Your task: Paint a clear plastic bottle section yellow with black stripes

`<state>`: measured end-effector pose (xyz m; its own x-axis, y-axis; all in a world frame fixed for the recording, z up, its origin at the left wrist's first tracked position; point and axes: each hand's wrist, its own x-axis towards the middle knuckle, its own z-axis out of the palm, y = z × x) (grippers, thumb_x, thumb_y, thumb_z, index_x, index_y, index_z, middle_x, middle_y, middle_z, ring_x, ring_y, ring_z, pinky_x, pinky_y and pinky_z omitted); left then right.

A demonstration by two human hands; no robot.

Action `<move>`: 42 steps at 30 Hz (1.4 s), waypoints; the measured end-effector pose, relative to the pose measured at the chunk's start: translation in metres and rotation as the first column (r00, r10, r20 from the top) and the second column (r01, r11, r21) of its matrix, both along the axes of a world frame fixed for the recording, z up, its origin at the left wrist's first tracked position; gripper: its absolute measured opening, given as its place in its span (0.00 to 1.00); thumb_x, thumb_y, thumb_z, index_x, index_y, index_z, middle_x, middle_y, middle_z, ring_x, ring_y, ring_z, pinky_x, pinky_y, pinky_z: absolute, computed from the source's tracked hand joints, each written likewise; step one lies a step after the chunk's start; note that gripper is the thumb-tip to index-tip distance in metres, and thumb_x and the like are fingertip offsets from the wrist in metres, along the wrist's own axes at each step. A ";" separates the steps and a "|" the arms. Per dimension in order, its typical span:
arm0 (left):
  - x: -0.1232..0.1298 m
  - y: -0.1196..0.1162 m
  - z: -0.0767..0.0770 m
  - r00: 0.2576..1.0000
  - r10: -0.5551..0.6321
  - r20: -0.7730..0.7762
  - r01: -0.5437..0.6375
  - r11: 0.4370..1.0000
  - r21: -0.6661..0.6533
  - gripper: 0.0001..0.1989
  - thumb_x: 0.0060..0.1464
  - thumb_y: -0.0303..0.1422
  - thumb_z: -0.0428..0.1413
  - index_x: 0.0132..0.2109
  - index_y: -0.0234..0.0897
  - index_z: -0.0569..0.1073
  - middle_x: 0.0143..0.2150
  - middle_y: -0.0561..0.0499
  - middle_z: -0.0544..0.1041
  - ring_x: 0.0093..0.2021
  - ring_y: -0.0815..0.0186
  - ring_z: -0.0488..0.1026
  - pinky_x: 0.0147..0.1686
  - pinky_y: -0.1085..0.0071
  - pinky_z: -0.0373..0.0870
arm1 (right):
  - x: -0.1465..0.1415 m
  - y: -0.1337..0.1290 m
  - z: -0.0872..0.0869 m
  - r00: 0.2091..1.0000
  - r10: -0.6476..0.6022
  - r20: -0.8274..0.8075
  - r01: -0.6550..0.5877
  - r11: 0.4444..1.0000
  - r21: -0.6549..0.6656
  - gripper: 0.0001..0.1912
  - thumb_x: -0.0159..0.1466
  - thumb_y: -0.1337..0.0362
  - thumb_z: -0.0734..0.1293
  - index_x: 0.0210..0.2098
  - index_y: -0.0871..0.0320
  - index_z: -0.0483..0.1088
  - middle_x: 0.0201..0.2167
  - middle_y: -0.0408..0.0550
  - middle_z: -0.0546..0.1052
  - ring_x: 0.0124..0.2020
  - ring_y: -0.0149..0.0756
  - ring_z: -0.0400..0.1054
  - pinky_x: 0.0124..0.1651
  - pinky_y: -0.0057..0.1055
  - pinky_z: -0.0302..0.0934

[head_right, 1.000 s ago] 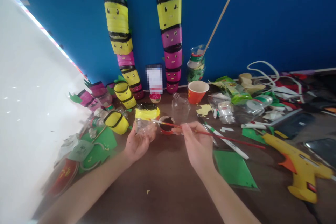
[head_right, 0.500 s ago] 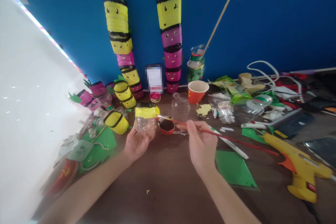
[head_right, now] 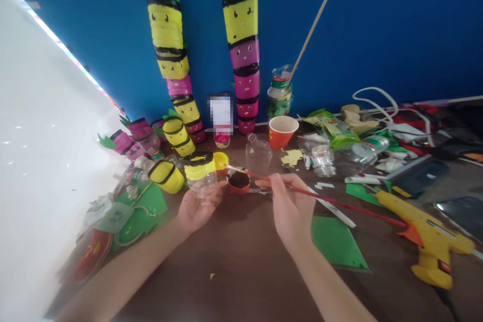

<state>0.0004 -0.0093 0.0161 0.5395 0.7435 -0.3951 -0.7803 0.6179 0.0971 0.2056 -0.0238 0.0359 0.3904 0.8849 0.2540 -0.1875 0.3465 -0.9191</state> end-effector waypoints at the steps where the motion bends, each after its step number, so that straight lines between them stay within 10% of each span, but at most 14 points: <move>1: 0.000 0.000 0.001 1.000 -0.012 -0.009 0.012 1.000 -0.008 0.25 0.61 0.31 0.44 0.62 0.18 0.60 0.27 0.47 0.68 0.24 0.71 0.64 0.18 0.80 0.62 | 0.000 0.000 0.003 0.998 0.036 -0.058 -0.035 0.999 0.019 0.10 0.56 0.53 0.72 0.26 0.51 0.72 0.21 0.43 0.78 0.23 0.37 0.74 0.32 0.36 0.70; 7: -0.001 -0.002 0.005 0.996 -0.074 -0.043 0.073 0.997 -0.028 0.17 0.62 0.32 0.44 0.50 0.23 0.69 0.27 0.50 0.65 0.21 0.74 0.60 0.16 0.83 0.57 | -0.010 -0.006 0.011 0.974 0.211 -0.079 -0.214 0.976 -0.035 0.14 0.54 0.51 0.74 0.23 0.53 0.71 0.22 0.43 0.79 0.22 0.35 0.74 0.29 0.32 0.71; 14: -0.001 -0.002 0.003 0.989 -0.134 -0.061 0.135 0.991 0.006 0.18 0.64 0.35 0.41 0.37 0.26 0.71 0.24 0.52 0.62 0.20 0.74 0.59 0.14 0.83 0.58 | -0.011 -0.007 -0.005 0.988 0.144 0.052 -0.135 0.980 -0.146 0.15 0.57 0.51 0.71 0.27 0.55 0.71 0.22 0.45 0.79 0.25 0.35 0.75 0.36 0.33 0.71; 42: -0.009 -0.002 0.001 0.925 -0.363 -0.113 0.376 0.918 0.129 0.20 0.63 0.35 0.41 0.31 0.29 0.72 0.19 0.59 0.50 0.15 0.76 0.43 0.11 0.84 0.36 | -0.005 -0.007 0.001 0.990 0.144 0.013 -0.142 0.985 -0.102 0.15 0.56 0.49 0.71 0.25 0.52 0.69 0.20 0.45 0.78 0.23 0.39 0.75 0.30 0.35 0.70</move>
<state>-0.0081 -0.0109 0.0176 0.7560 0.5505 -0.3540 -0.4843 0.8343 0.2633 0.2003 -0.0312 0.0364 0.2538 0.9527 0.1672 -0.2094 0.2229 -0.9521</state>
